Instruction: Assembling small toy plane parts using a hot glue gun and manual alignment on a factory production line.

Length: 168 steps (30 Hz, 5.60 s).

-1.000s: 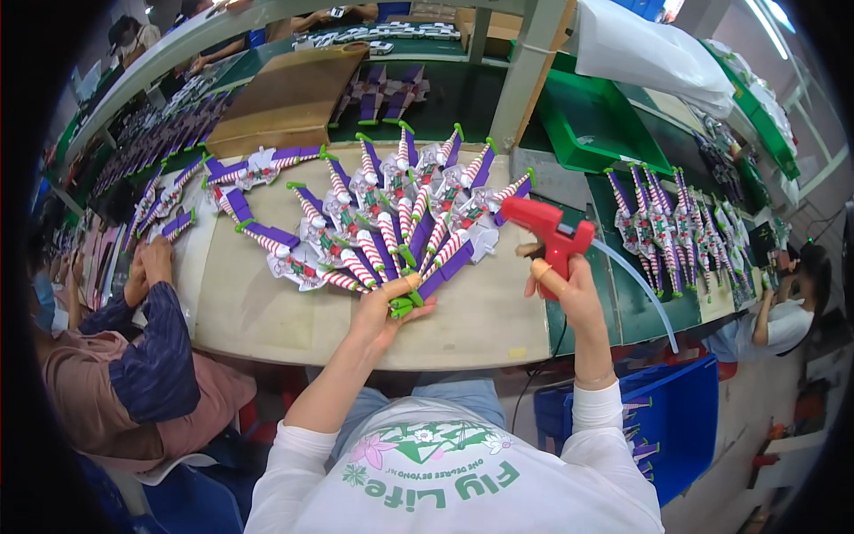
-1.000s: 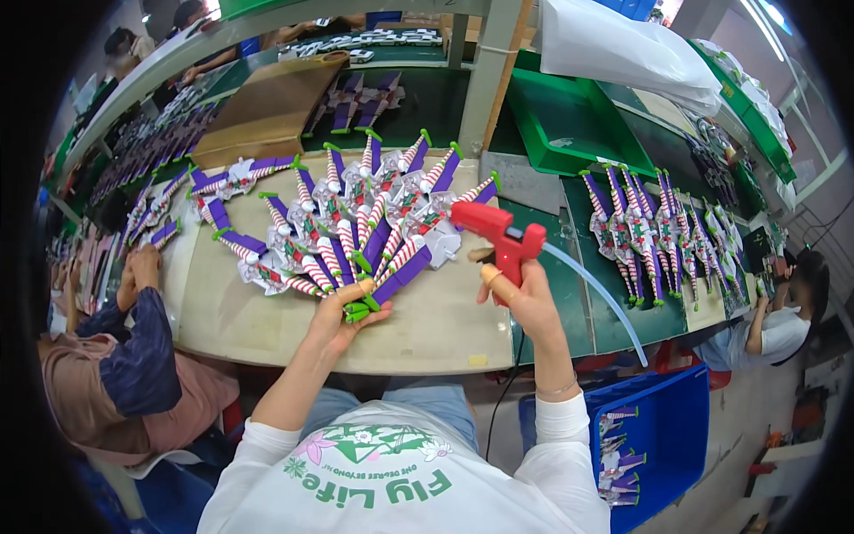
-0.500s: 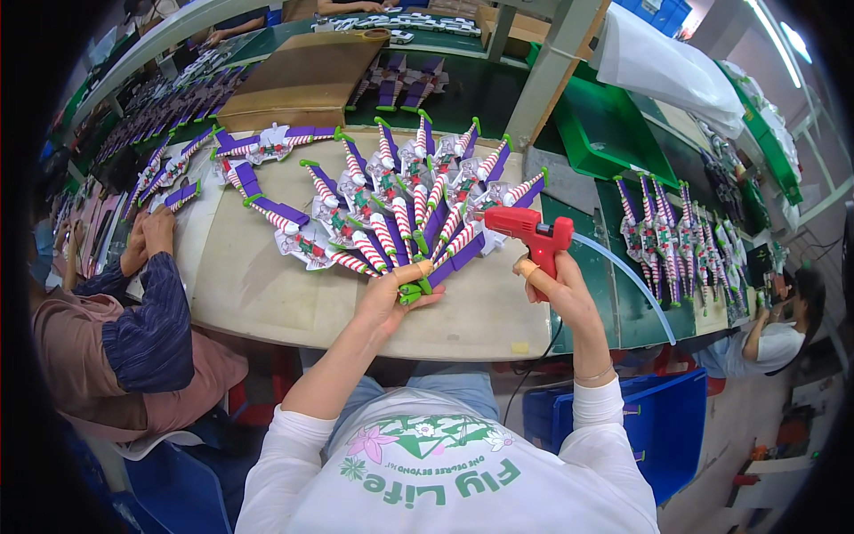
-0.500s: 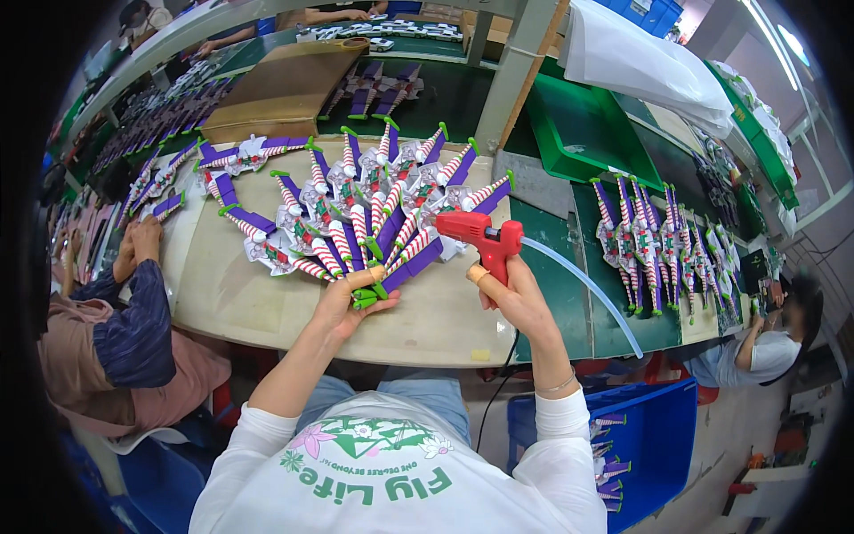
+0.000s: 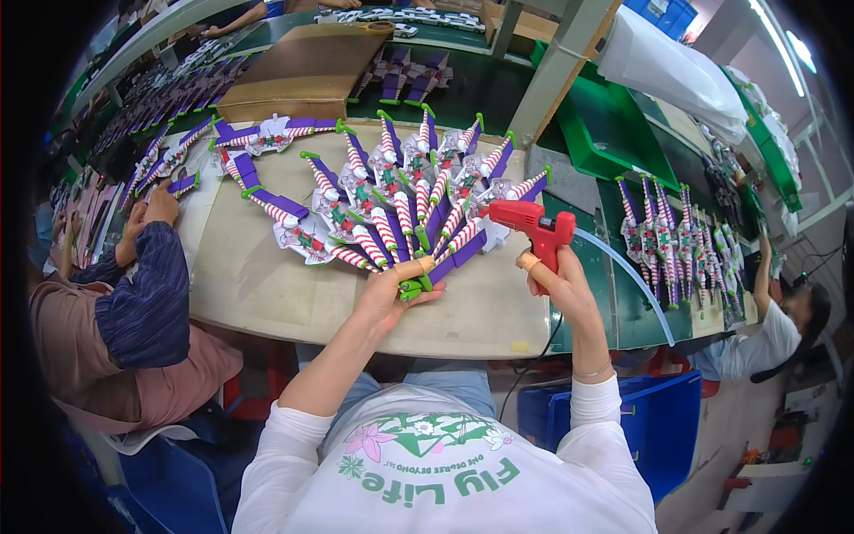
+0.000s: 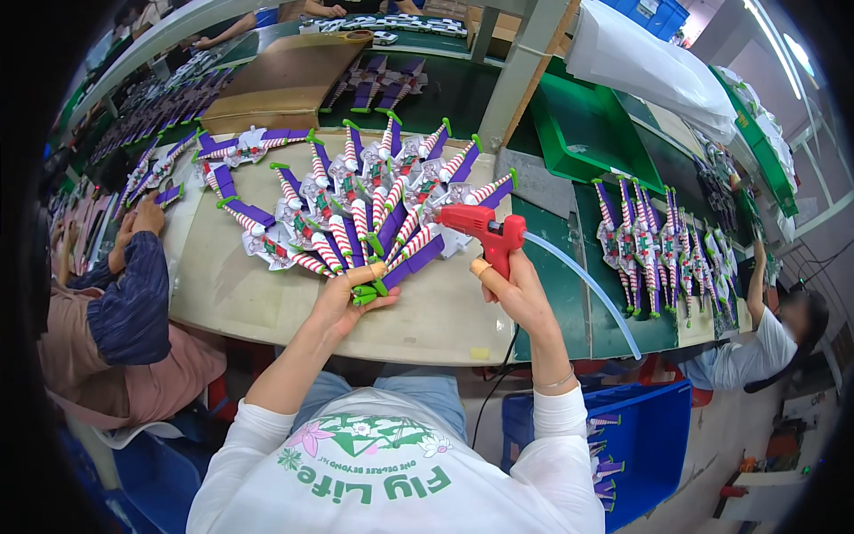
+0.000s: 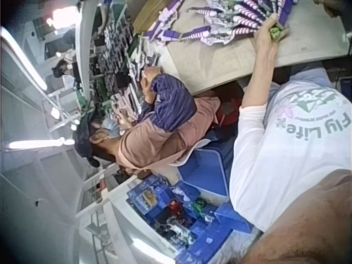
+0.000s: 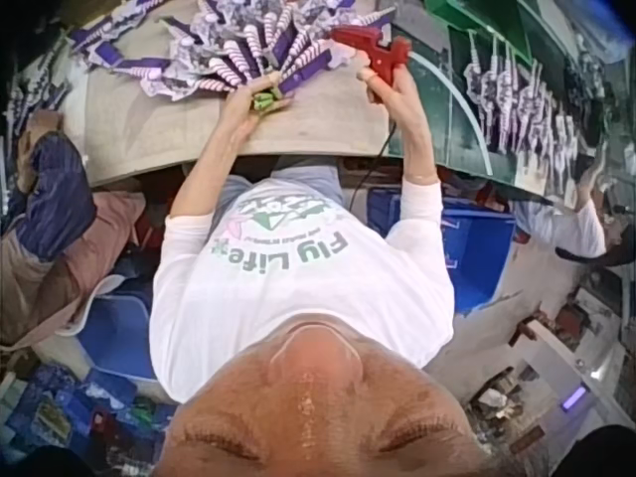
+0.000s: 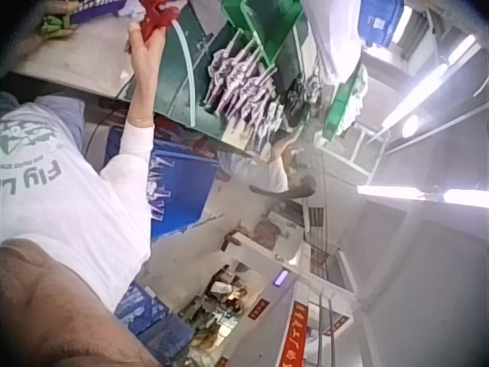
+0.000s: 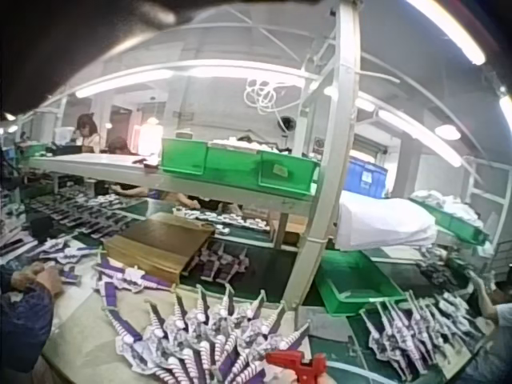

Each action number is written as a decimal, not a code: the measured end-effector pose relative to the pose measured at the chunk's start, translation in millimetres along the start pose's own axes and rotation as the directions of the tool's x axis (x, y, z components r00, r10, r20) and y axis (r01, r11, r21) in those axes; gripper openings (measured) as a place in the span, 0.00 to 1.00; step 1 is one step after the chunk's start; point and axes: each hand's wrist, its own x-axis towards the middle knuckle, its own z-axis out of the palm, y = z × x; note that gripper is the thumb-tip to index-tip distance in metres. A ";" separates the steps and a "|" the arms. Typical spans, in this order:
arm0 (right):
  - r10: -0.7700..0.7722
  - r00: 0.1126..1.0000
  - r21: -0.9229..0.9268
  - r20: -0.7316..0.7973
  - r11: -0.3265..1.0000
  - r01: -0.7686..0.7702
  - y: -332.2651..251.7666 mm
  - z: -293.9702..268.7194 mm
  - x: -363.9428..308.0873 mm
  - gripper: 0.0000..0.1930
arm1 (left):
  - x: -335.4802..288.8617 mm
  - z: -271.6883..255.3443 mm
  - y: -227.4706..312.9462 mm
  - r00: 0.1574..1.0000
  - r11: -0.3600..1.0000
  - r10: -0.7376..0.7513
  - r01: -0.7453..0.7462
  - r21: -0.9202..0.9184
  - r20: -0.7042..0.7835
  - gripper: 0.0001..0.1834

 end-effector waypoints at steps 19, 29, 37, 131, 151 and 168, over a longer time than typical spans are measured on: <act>-0.027 0.990 0.034 -0.139 0.999 0.032 10.8 -17.0 12.8 0.11 | -0.1 0.4 0.4 1.000 1.000 0.003 -0.003 -0.011 0.006 0.15; 0.002 0.988 0.074 -0.157 0.997 0.010 13.0 -15.9 14.2 0.15 | 1.0 -1.2 -1.3 1.000 1.000 0.000 0.000 -0.010 -0.001 0.15; -0.100 0.974 -0.175 -0.204 0.983 0.064 18.3 -12.9 17.5 0.15 | 0.7 -1.2 -0.6 1.000 1.000 0.002 -0.002 0.006 -0.005 0.16; -0.075 0.993 -0.276 0.096 0.956 0.099 -55.4 9.0 87.7 0.25 | -1.5 -2.1 -0.4 1.000 0.999 0.004 -0.005 0.032 0.016 0.15; -0.021 0.996 -0.105 0.085 0.994 0.030 -47.5 6.0 114.9 0.19 | 0.3 -1.7 -0.5 1.000 0.999 0.006 -0.006 0.045 0.002 0.16; -0.017 0.999 -0.092 0.040 0.996 0.020 -37.6 11.4 129.4 0.16 | -1.1 -0.7 -0.2 1.000 1.000 0.008 -0.008 0.005 -0.007 0.14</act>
